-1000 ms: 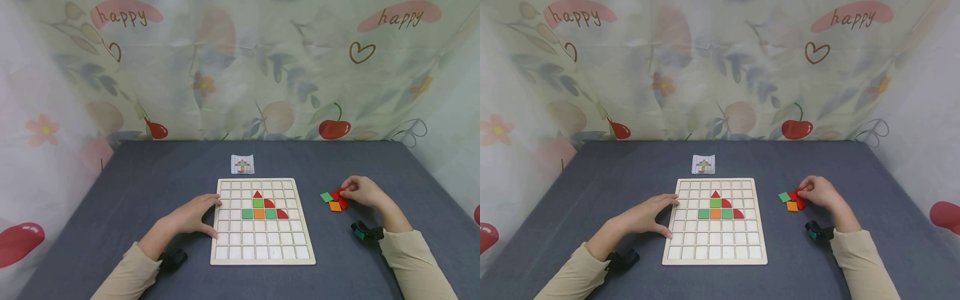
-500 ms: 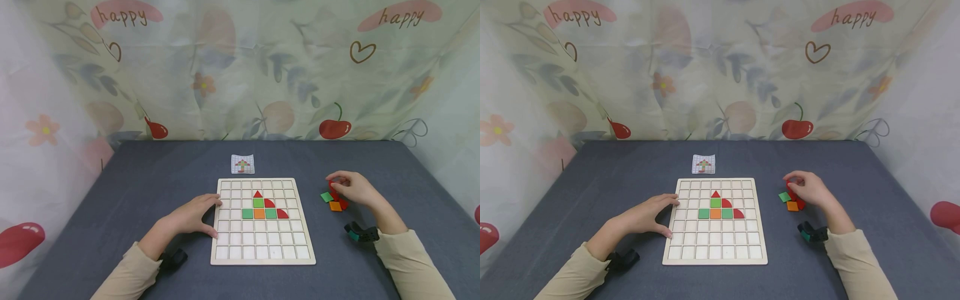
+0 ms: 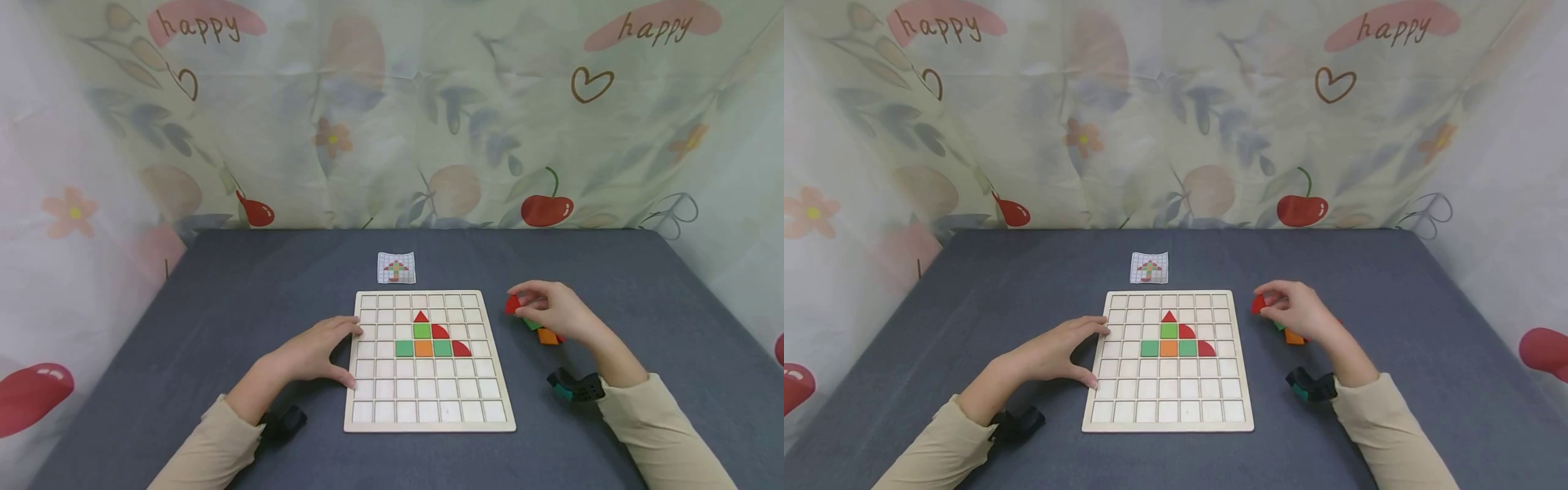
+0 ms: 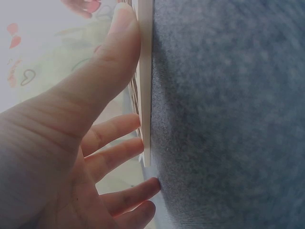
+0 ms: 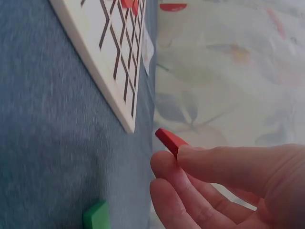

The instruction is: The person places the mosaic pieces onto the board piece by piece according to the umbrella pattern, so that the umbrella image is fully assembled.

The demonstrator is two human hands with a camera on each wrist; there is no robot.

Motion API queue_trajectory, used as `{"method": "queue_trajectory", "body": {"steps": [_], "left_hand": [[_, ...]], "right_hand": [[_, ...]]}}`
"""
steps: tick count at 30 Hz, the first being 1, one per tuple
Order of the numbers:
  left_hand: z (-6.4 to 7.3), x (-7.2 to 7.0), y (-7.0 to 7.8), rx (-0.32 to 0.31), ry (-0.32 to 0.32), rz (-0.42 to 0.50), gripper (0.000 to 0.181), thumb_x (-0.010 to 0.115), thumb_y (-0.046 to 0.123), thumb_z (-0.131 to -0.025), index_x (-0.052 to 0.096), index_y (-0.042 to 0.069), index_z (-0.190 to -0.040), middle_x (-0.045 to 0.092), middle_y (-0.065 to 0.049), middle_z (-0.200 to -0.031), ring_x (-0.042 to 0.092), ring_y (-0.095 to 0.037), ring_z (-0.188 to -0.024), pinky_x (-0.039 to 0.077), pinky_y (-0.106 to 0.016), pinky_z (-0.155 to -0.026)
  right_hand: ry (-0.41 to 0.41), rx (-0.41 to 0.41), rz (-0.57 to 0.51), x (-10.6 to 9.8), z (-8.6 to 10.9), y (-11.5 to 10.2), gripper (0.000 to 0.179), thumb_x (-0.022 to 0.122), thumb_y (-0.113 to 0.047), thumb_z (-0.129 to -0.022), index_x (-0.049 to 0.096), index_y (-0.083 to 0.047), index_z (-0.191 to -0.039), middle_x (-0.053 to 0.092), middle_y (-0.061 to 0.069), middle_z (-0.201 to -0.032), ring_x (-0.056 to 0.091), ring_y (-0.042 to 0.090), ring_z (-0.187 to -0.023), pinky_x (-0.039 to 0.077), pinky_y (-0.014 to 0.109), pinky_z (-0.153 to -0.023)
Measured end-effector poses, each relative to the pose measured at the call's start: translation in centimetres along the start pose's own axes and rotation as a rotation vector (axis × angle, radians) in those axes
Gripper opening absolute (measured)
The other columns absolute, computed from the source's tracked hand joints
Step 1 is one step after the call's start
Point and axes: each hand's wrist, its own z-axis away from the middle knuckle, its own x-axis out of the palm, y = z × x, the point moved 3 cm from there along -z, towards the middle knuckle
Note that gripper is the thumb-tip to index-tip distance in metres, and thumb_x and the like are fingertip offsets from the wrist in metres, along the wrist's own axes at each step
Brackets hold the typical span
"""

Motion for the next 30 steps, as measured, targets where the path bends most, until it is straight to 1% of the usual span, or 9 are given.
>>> {"method": "queue_trajectory", "body": {"steps": [6,12,16,21,26,30], "left_hand": [[0.0,0.0,0.0,0.002,-0.002,0.002,0.082,0.079,0.046,-0.067,0.047,0.008,-0.132,0.036,-0.014,-0.148,0.033,-0.033,-0.137,0.032,-0.050,-0.109],[0.0,0.0,0.0,0.009,-0.003,0.001,0.081,0.079,0.045,-0.067,0.047,0.008,-0.132,0.036,-0.015,-0.148,0.033,-0.034,-0.137,0.032,-0.050,-0.109],[0.0,0.0,0.0,0.004,-0.005,0.006,0.081,0.080,0.045,-0.067,0.047,0.008,-0.132,0.035,-0.014,-0.148,0.032,-0.034,-0.137,0.031,-0.050,-0.110],[0.0,0.0,0.0,-0.002,-0.004,0.007,0.081,0.080,0.044,-0.067,0.047,0.008,-0.132,0.035,-0.014,-0.148,0.032,-0.034,-0.137,0.031,-0.050,-0.110],[0.1,-0.1,0.1,-0.005,-0.004,0.012,0.081,0.080,0.044,-0.067,0.047,0.008,-0.132,0.036,-0.015,-0.148,0.032,-0.034,-0.137,0.031,-0.050,-0.110],[0.0,-0.1,0.1,-0.002,-0.002,0.010,0.081,0.080,0.044,-0.067,0.047,0.008,-0.132,0.036,-0.014,-0.147,0.033,-0.034,-0.137,0.031,-0.050,-0.110]], "right_hand": [[0.011,-0.017,-0.001,0.7,-0.2,-0.8,0.035,0.069,-0.014,-0.084,0.062,0.000,-0.114,0.068,0.014,-0.097,0.065,0.014,-0.081,0.052,0.021,-0.071],[0.016,-0.040,-0.007,1.6,-0.5,-1.5,0.030,0.072,-0.013,-0.081,0.064,-0.003,-0.108,0.068,0.010,-0.092,0.063,0.010,-0.077,0.052,0.022,-0.068],[0.004,-0.065,-0.014,2.2,-0.7,-2.3,0.029,0.073,-0.012,-0.079,0.064,-0.002,-0.105,0.066,0.009,-0.087,0.060,0.010,-0.073,0.051,0.021,-0.066],[0.001,-0.091,-0.009,2.9,-1.1,-3.1,0.027,0.075,-0.013,-0.077,0.065,-0.004,-0.101,0.063,0.006,-0.084,0.055,0.011,-0.068,0.048,0.019,-0.062],[0.015,-0.136,0.034,3.6,-1.4,-3.9,0.027,0.075,-0.011,-0.076,0.067,-0.003,-0.101,0.060,0.005,-0.081,0.051,0.011,-0.068,0.044,0.019,-0.059],[0.016,-0.154,0.036,4.0,-1.6,-4.4,0.028,0.076,-0.011,-0.076,0.068,0.000,-0.101,0.061,0.004,-0.079,0.051,0.011,-0.069,0.045,0.019,-0.060]]}}
